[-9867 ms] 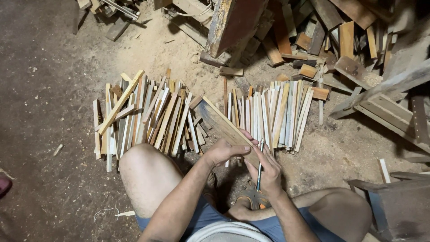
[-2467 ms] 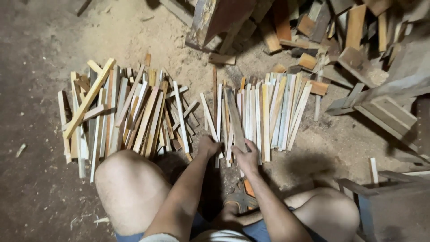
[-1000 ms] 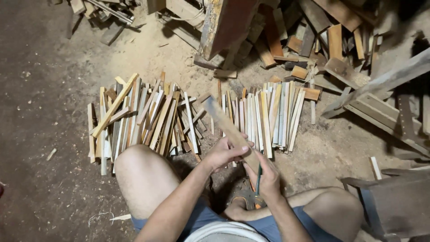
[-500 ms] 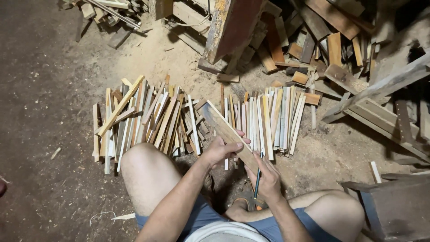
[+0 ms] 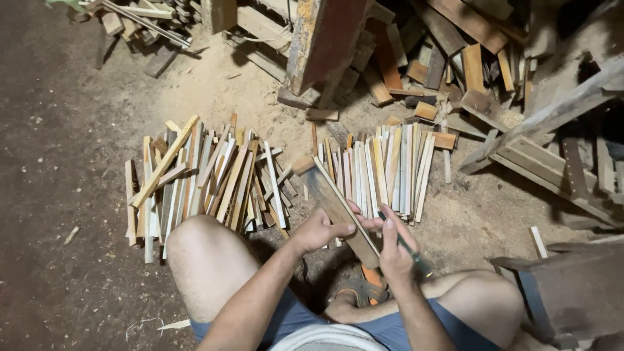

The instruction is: The person sits on the floor and repeatedly picks up thin wooden strips from a pile. They hold each strip with one hand and use a pencil in the other hand to mark its surface before placing it back down. The process is repeated for multiple strips throughout the clip.

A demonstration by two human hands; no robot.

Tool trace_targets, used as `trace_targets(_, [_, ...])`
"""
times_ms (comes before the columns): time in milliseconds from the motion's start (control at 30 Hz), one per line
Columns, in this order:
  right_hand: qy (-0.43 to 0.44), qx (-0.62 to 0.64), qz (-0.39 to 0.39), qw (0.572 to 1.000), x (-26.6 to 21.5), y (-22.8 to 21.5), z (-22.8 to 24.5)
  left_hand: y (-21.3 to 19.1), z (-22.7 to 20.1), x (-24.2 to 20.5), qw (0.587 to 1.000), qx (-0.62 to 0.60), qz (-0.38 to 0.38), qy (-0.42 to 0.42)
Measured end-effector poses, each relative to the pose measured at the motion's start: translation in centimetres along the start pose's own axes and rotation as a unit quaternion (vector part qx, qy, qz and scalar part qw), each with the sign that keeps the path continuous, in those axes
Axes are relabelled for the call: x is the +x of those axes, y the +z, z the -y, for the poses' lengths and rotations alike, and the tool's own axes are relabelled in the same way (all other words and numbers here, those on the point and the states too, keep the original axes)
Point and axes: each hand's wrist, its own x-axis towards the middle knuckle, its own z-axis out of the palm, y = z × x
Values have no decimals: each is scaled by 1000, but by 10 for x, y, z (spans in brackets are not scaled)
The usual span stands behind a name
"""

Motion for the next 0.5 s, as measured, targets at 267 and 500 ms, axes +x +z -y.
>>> trace_targets(267, [108,157,-43,981,40,40,34,14,53,2,997,24,23,-75])
trace_targets(500, [155,4,64,986,18,30,-3,7,30,-3,997,8,-26,-71])
